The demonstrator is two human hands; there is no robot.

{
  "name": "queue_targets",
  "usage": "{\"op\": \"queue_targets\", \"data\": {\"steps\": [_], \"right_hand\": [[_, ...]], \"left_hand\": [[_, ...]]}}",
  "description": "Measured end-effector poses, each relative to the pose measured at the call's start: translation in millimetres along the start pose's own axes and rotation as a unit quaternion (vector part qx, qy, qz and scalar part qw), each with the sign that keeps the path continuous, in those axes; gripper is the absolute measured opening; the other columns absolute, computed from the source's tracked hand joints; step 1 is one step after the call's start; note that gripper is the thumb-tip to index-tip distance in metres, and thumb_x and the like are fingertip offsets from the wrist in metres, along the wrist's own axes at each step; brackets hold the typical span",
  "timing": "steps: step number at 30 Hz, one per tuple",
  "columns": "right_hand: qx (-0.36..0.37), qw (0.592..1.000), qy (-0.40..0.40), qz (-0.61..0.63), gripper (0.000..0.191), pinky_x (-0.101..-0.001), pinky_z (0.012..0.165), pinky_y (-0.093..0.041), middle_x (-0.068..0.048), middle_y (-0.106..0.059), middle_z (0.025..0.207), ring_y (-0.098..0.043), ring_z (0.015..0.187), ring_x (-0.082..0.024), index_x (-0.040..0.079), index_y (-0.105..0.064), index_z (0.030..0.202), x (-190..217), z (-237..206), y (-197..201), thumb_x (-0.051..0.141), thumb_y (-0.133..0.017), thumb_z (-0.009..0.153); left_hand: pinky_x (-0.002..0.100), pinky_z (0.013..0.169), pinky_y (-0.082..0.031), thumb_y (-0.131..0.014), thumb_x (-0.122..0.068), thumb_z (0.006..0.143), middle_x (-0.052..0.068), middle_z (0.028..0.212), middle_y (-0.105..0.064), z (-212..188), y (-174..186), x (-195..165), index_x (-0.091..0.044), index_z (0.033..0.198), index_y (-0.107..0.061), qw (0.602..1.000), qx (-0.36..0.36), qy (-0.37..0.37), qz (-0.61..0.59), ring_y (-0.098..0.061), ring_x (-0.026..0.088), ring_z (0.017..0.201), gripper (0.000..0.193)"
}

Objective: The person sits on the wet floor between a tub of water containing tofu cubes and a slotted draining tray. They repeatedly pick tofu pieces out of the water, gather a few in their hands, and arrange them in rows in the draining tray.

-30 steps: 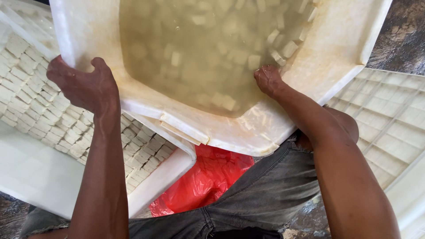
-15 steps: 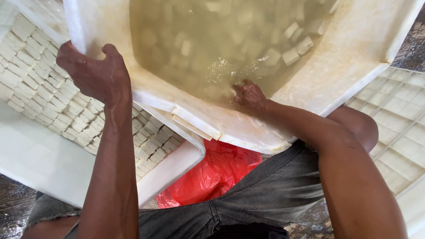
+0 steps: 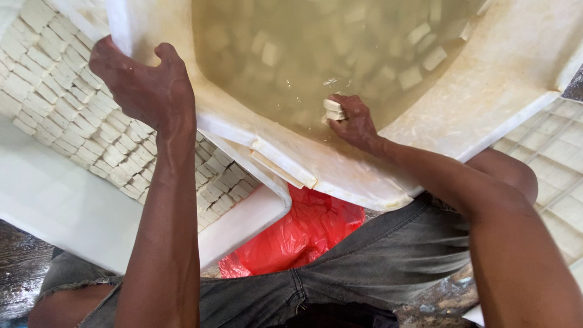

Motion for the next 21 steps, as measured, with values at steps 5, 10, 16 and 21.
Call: {"op": "queue_targets", "data": {"steps": [5,10,16,21], "right_hand": [[0.071,0.995,0.040,-0.061,0.075,-0.0475,0.100,-0.055,-0.032,-0.046,0.144,-0.061,0.115,-0.048,0.016,-0.049,0.146,1,3,-33,-0.006,-0.069,0.076],[0.218,0.965,-0.114,-0.088,0.077,-0.0562,0.115,-0.045,-0.026,-0.058,0.132,-0.060,0.122,-0.048,0.021,-0.039,0.158,-5,8,-46,0.005,-0.068,0.088],[0.104,0.992,-0.052,-0.044,0.071,-0.0467,0.094,-0.060,-0.027,-0.057,0.133,-0.063,0.117,-0.041,0.009,-0.045,0.152,10,27,-41,0.003,-0.068,0.085],[0.104,0.959,-0.179,0.193,0.062,-0.0390,0.086,-0.059,-0.012,-0.064,0.120,-0.067,0.105,-0.026,0.007,-0.051,0.136,12,34,-25,0.010,-0.082,0.081]], "left_hand": [[0.044,0.077,-0.063,-0.076,-0.017,0.085,0.018,0.127,-0.053,0,-3,1,-0.002,0.128,-0.050,1.000,0.016,0.022,-0.006,-0.073,0.031,0.101,0.053],[0.043,0.076,-0.064,-0.078,-0.017,0.081,0.020,0.129,-0.052,5,-2,-4,-0.001,0.127,-0.050,0.999,0.003,0.024,0.035,-0.072,0.034,0.101,0.056],[0.046,0.083,-0.064,-0.079,-0.019,0.084,0.020,0.130,-0.054,5,-3,-4,-0.003,0.125,-0.051,0.998,0.012,0.053,0.017,-0.073,0.036,0.106,0.052],[0.045,0.084,-0.065,-0.083,-0.025,0.082,0.026,0.138,-0.049,7,-7,-5,-0.001,0.133,-0.047,0.997,0.000,0.071,0.014,-0.070,0.038,0.111,0.066]]}}
Point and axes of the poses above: each hand's wrist, its own z-axis towards the middle knuckle, its own y-axis out of the back of the hand, x = y × z, the point moved 3 cm from there along z, towards the middle knuckle
